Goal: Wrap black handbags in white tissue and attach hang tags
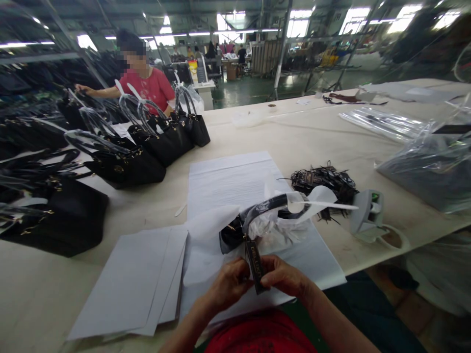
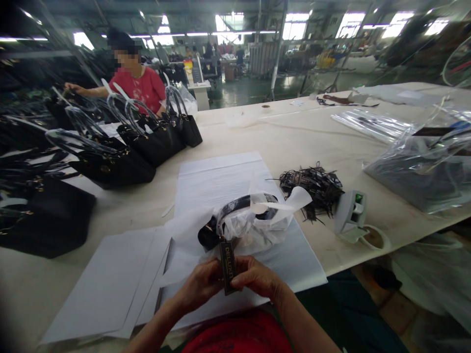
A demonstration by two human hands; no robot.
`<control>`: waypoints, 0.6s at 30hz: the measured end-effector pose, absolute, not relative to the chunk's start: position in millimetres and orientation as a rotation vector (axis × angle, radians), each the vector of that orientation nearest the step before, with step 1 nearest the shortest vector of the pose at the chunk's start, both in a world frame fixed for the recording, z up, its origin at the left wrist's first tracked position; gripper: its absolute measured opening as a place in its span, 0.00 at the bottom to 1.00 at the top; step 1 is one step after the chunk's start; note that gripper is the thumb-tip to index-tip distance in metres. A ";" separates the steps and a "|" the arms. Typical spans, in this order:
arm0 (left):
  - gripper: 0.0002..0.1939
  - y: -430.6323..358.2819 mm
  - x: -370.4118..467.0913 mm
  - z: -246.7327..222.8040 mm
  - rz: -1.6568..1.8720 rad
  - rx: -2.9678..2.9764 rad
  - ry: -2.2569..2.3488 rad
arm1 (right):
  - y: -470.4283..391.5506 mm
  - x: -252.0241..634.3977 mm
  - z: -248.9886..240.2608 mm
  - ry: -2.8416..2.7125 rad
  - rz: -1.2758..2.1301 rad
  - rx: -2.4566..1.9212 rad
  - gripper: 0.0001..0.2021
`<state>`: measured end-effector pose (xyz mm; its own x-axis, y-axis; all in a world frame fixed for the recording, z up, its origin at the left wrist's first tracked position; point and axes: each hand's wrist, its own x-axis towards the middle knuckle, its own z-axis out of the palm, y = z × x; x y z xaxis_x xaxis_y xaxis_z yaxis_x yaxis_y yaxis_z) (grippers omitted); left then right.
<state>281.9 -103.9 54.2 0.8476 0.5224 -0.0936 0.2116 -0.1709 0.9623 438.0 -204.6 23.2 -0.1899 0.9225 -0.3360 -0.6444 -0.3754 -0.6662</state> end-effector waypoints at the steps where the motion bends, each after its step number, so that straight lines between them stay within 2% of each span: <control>1: 0.09 -105.5 279.0 50.2 0.299 1.663 0.575 | -204.6 434.3 21.4 -0.459 1.776 -0.858 0.16; 3: 0.08 -106.1 272.8 43.3 0.284 1.411 0.589 | -205.1 430.2 18.6 -0.442 1.736 -0.871 0.14; 7: 0.13 -102.6 263.2 37.9 0.287 1.044 0.592 | -204.5 427.6 15.2 -0.412 1.624 -0.965 0.15; 12: 0.14 -102.4 260.4 42.9 0.209 1.062 0.501 | -203.2 419.1 14.1 -0.378 1.440 -1.106 0.10; 18: 0.12 -98.9 259.9 51.9 0.232 1.022 0.493 | -214.7 421.8 16.8 -0.372 1.517 -0.947 0.14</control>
<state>259.9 -98.9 51.9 0.8675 0.4087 -0.2835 0.0412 0.5091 0.8597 421.8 -214.7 16.8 0.0839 0.9357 -0.3428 -0.6713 -0.2012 -0.7134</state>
